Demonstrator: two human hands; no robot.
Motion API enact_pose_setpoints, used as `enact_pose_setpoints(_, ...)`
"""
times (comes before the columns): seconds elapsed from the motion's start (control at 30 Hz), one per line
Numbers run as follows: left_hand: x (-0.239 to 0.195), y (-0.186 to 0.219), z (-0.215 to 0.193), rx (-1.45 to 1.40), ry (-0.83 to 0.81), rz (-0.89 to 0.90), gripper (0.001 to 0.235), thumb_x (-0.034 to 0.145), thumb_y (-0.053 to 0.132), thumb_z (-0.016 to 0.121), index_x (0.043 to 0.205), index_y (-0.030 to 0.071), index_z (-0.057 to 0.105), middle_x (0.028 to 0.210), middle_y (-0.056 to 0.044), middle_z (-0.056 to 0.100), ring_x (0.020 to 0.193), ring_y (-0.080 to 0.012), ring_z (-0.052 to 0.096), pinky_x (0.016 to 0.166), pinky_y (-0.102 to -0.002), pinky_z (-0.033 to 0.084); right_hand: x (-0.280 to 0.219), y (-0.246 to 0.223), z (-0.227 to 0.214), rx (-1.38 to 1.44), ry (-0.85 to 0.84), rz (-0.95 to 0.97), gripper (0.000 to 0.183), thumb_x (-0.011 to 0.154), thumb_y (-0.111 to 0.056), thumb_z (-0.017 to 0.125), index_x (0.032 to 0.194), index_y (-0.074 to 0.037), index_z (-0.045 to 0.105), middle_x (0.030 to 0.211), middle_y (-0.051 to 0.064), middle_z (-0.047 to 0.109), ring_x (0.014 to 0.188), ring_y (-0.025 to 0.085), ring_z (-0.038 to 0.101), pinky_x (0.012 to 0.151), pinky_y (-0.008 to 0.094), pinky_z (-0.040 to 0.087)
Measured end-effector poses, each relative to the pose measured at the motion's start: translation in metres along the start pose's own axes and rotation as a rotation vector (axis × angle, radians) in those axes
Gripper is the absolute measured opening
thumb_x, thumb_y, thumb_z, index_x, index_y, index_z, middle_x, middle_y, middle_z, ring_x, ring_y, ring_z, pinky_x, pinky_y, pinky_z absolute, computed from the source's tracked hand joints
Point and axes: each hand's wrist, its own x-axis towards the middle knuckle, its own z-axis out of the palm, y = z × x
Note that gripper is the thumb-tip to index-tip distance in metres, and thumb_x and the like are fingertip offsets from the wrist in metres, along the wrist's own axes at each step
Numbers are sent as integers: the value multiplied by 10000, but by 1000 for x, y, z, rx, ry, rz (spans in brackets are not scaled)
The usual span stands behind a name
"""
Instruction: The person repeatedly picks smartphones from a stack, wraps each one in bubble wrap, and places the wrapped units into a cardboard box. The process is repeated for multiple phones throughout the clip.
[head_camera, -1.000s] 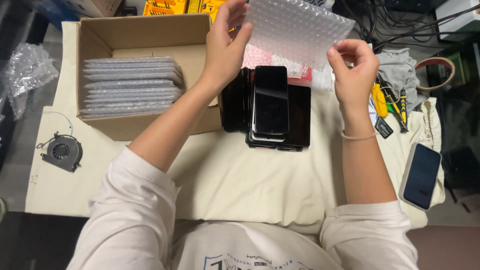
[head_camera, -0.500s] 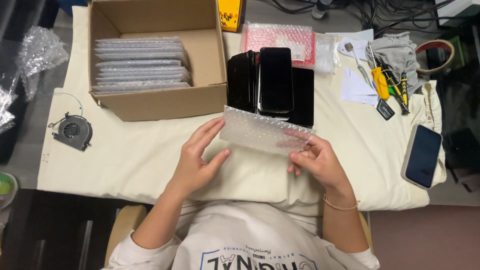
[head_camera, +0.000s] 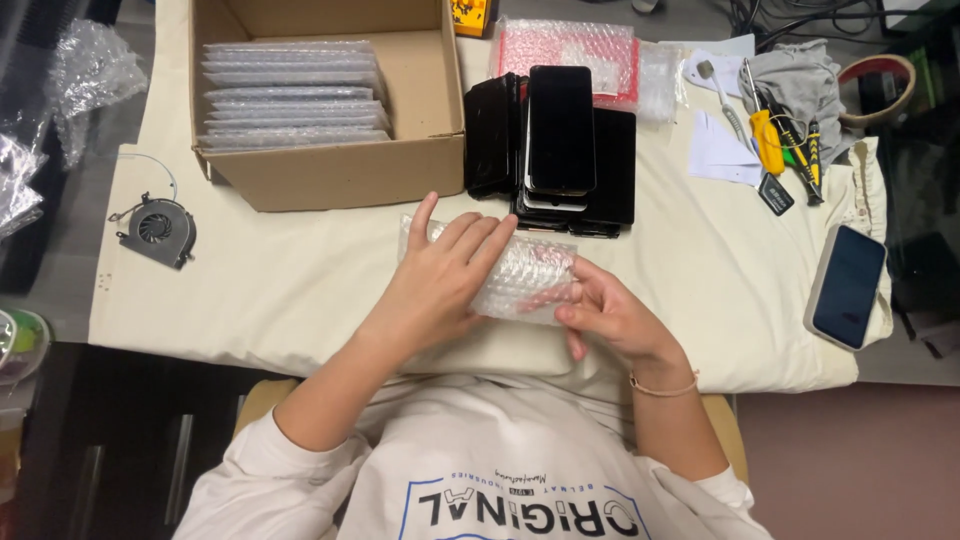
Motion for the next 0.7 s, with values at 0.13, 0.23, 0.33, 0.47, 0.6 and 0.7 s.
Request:
enact_pose_setpoints(0.13,0,-21,10,109,3,-30,1126,446,391,989,1431,102,525,1228,-65,633,1220,-229,581,1209,-673,165,14,11,-47,-260,451,60,383,957,-200,618,1265,28,631,961,177,757,458,159,657,376,257,503)
enact_pose_setpoints(0.23,-1,-25,9,129,75,-71,1070,430,299,987,1395,109,566,1219,-57,640,1211,-229,589,1213,-673,185,44,22,-89,-462,918,-17,279,1013,-293,699,1186,-82,639,895,22,680,587,65,574,519,208,497)
enact_pose_setpoints(0.33,-1,-24,8,86,98,-80,1068,439,260,982,1411,99,569,1238,-73,646,1227,-239,588,1211,-696,154,72,26,-115,-695,1000,52,461,934,-497,832,1122,-123,639,896,4,684,634,89,621,517,241,490)
enact_pose_setpoints(0.47,-3,-26,3,47,81,-94,997,487,200,949,1402,85,571,1232,-85,645,1237,-248,586,1213,-697,130,87,30,-125,-753,987,138,389,863,-411,871,1014,-127,652,775,-31,649,574,63,575,475,225,466)
enact_pose_setpoints(0.6,-7,-34,8,45,43,-144,960,516,186,929,1400,80,571,1228,-100,656,1227,-266,606,1212,-691,151,85,33,-129,-565,983,143,224,896,-222,777,996,-73,643,710,0,637,475,48,515,411,193,404)
enact_pose_setpoints(0.7,-7,-38,14,55,15,-174,965,517,203,937,1405,84,577,1232,-109,667,1239,-275,610,1209,-699,132,80,8,-104,-445,988,123,233,917,-198,760,1038,-36,645,719,33,668,439,51,516,377,183,408)
